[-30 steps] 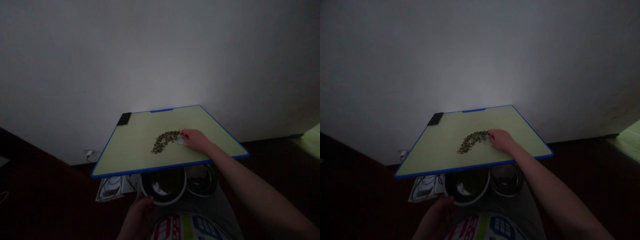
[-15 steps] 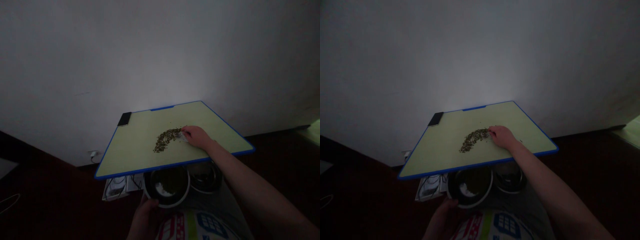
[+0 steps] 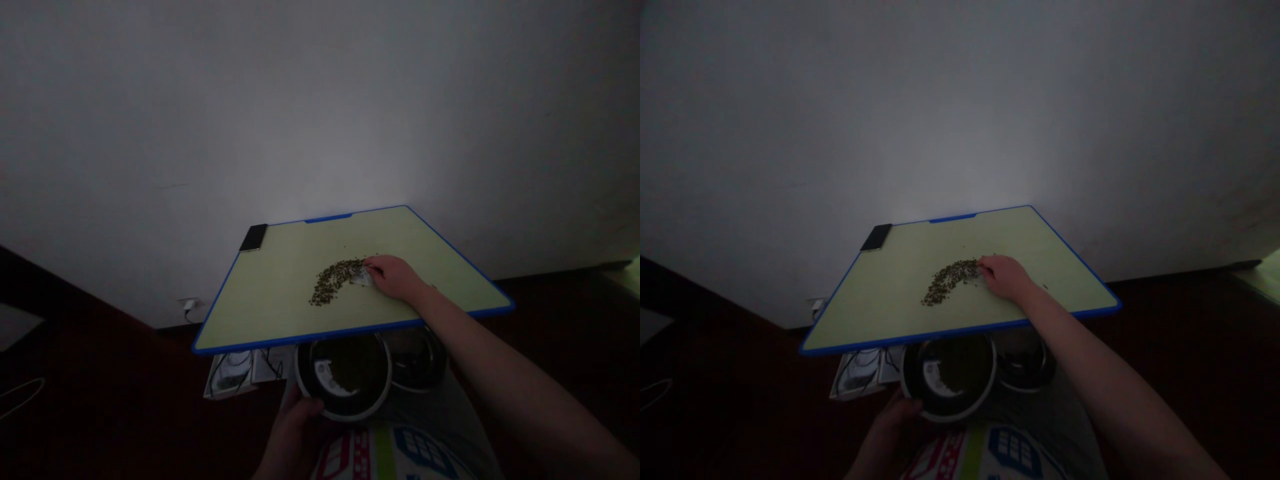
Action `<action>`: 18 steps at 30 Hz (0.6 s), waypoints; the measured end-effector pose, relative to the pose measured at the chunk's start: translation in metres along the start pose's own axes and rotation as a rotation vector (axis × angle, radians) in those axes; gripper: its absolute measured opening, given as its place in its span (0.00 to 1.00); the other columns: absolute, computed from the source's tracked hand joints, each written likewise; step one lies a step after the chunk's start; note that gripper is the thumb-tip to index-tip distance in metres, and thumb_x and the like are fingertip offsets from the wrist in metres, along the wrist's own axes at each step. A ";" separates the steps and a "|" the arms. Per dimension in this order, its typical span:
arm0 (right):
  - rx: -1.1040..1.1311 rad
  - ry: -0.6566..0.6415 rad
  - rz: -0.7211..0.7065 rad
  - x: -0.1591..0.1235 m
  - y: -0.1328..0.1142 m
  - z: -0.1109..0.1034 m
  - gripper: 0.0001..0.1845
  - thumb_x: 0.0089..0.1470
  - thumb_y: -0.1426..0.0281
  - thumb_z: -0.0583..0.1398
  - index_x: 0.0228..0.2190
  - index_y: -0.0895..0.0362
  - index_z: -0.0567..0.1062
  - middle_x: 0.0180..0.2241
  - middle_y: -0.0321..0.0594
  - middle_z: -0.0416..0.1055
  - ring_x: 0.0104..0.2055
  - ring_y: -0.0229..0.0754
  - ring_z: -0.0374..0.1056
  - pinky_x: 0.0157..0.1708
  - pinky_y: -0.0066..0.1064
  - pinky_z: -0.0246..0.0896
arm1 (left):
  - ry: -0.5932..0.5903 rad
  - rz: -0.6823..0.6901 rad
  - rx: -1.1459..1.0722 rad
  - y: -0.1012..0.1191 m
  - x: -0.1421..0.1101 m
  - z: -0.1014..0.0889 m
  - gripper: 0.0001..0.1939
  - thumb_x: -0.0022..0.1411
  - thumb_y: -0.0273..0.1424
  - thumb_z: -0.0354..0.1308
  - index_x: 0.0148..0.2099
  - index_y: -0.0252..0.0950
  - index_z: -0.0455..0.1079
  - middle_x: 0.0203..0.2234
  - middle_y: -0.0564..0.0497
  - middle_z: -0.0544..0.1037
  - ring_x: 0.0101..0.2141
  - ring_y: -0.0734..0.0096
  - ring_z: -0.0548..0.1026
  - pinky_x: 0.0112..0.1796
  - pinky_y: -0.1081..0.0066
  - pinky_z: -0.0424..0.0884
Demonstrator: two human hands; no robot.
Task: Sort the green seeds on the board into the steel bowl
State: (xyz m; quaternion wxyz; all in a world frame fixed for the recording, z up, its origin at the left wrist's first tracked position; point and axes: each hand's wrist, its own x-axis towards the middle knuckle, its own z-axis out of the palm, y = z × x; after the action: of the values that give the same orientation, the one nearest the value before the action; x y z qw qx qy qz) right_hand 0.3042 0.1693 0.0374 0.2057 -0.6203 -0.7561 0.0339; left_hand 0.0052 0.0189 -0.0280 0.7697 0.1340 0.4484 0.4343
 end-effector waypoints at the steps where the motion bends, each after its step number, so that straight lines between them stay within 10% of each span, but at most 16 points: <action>1: 0.000 -0.003 -0.004 0.000 0.000 0.000 0.17 0.65 0.71 0.54 0.49 0.58 0.80 0.48 0.48 0.81 0.50 0.49 0.75 0.54 0.38 0.64 | 0.002 0.004 0.002 0.000 0.000 0.001 0.42 0.44 0.20 0.66 0.63 0.42 0.69 0.46 0.41 0.86 0.47 0.42 0.83 0.48 0.47 0.79; 18: -0.030 0.028 -0.054 0.003 -0.009 0.002 0.17 0.65 0.71 0.54 0.48 0.60 0.80 0.46 0.50 0.81 0.48 0.50 0.76 0.51 0.38 0.65 | -0.081 -0.004 0.019 0.000 -0.001 -0.003 0.42 0.46 0.21 0.65 0.66 0.42 0.66 0.43 0.44 0.87 0.49 0.43 0.82 0.50 0.48 0.78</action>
State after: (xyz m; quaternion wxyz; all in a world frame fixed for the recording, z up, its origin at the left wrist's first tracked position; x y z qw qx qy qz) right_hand 0.2944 0.1705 0.0387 0.2076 -0.6031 -0.7701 0.0083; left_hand 0.0025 0.0177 -0.0292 0.7869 0.1578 0.4211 0.4226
